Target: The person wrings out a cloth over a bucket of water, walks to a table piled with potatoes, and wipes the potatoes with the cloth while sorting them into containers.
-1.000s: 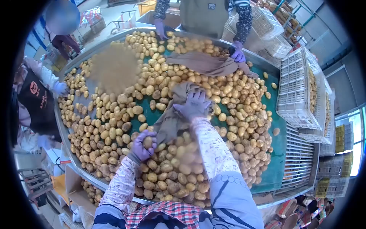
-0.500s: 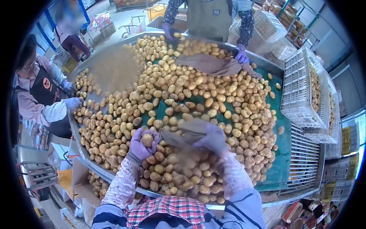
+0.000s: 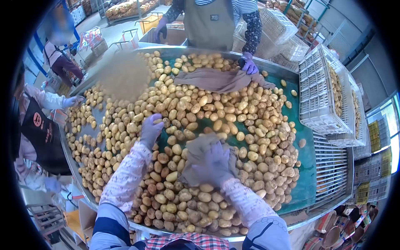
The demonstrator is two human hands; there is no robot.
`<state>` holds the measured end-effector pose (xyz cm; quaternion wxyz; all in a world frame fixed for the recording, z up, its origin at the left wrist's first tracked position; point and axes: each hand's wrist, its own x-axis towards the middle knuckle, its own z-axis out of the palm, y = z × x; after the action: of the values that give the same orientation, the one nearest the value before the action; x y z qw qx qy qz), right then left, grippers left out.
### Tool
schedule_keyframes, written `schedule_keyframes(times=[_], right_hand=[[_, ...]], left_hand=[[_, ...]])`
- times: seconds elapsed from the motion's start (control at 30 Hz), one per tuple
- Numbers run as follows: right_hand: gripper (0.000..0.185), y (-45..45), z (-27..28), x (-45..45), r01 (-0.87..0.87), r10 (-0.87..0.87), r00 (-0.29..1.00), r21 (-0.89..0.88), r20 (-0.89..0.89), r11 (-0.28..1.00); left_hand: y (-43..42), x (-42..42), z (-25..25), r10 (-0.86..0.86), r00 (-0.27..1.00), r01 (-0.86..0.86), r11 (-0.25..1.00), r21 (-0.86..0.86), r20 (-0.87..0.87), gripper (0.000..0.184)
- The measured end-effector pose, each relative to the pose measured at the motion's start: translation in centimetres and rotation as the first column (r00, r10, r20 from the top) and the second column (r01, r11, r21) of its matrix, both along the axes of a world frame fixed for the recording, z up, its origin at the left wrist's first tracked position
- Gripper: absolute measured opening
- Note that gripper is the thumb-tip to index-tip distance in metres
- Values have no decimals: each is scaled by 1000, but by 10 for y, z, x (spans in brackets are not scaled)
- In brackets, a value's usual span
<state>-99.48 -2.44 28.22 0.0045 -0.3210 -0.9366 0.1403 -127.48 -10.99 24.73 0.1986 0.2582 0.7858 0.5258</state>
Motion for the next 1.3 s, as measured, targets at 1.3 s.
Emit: schedule_keyframes(times=[1.3], right_hand=[[79, 225, -45, -65, 462, -437, 886, 389, -155, 797]], left_hand=[[108, -89, -6, -716, 690, 383, 487, -785, -108, 59]])
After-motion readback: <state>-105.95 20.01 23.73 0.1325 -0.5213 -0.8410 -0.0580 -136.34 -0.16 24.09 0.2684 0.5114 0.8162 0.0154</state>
